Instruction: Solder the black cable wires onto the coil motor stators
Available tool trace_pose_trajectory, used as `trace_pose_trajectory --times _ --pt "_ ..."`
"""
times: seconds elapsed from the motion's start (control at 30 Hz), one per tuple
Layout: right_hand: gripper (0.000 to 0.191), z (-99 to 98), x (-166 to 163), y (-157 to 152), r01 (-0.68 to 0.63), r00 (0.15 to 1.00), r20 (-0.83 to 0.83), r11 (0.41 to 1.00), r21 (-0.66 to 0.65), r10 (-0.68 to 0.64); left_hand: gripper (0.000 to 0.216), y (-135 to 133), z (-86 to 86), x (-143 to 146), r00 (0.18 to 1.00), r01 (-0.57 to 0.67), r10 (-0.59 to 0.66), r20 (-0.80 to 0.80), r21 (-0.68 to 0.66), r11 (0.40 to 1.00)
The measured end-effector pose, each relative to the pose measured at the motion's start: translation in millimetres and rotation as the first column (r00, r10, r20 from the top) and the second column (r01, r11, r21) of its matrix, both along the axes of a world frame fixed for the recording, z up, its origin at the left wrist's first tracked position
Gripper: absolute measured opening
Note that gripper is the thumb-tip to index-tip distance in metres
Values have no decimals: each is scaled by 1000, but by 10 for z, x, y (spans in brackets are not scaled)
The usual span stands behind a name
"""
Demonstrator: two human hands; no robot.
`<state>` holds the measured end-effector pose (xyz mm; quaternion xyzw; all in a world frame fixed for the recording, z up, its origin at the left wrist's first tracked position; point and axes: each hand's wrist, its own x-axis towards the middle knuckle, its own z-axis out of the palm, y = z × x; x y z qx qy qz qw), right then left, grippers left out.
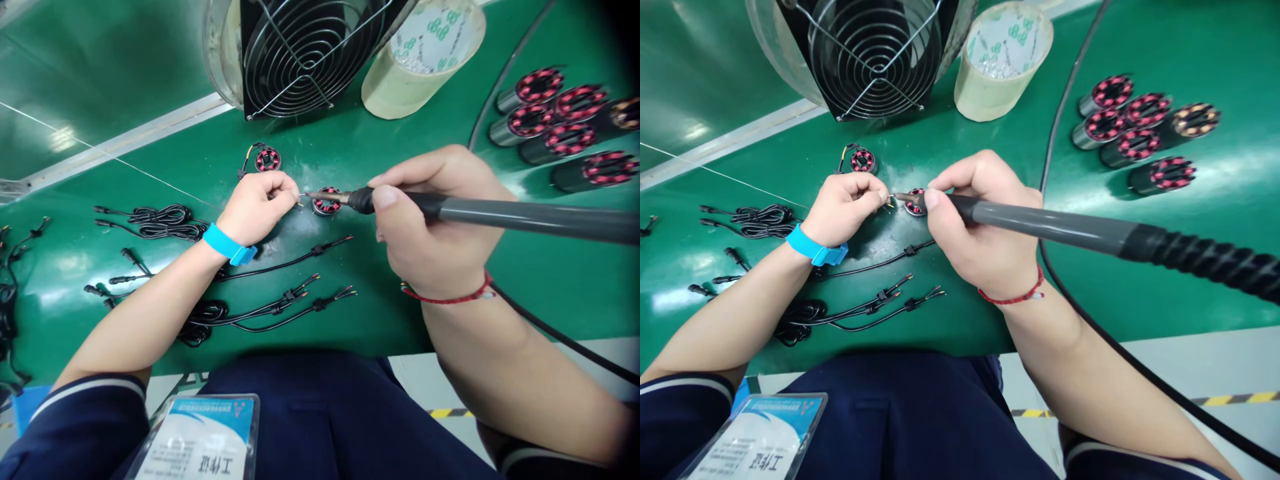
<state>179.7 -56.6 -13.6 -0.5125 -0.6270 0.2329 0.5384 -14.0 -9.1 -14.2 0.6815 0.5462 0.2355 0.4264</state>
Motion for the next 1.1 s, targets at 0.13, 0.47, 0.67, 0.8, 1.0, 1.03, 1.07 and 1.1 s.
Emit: trace_pose_trajectory --times 0.13,0.47,0.67,0.8,1.0,1.03,1.07,1.1 --pt "10 5 -1 4 -3 1000 -13 1000 10 3 14 3 7 8 1000 6 -6 1 -2 1000" --pt "15 -21 18 -8 -7 999 43 1000 26 6 13 15 -49 0 999 26 -28 22 59 998" --pt "14 -15 4 -11 -17 998 54 1000 21 16 13 18 -53 1 999 33 -35 24 67 997" --pt "16 -35 28 -4 -5 998 59 1000 16 4 13 18 -45 3 999 34 -35 18 58 998" --pt "29 -88 33 38 -65 991 115 998 1 64 12 21 -42 4 1000 20 -21 19 50 999" --pt "32 -96 21 39 -82 989 124 996 -30 85 12 23 -40 4 1000 21 -22 17 52 998" --pt "35 -103 7 38 -97 987 122 993 -74 105 12 24 -39 4 1000 20 -21 16 54 998" --pt "37 -111 -9 34 -108 987 103 987 -120 121 12 25 -36 4 1000 21 -21 15 55 998"
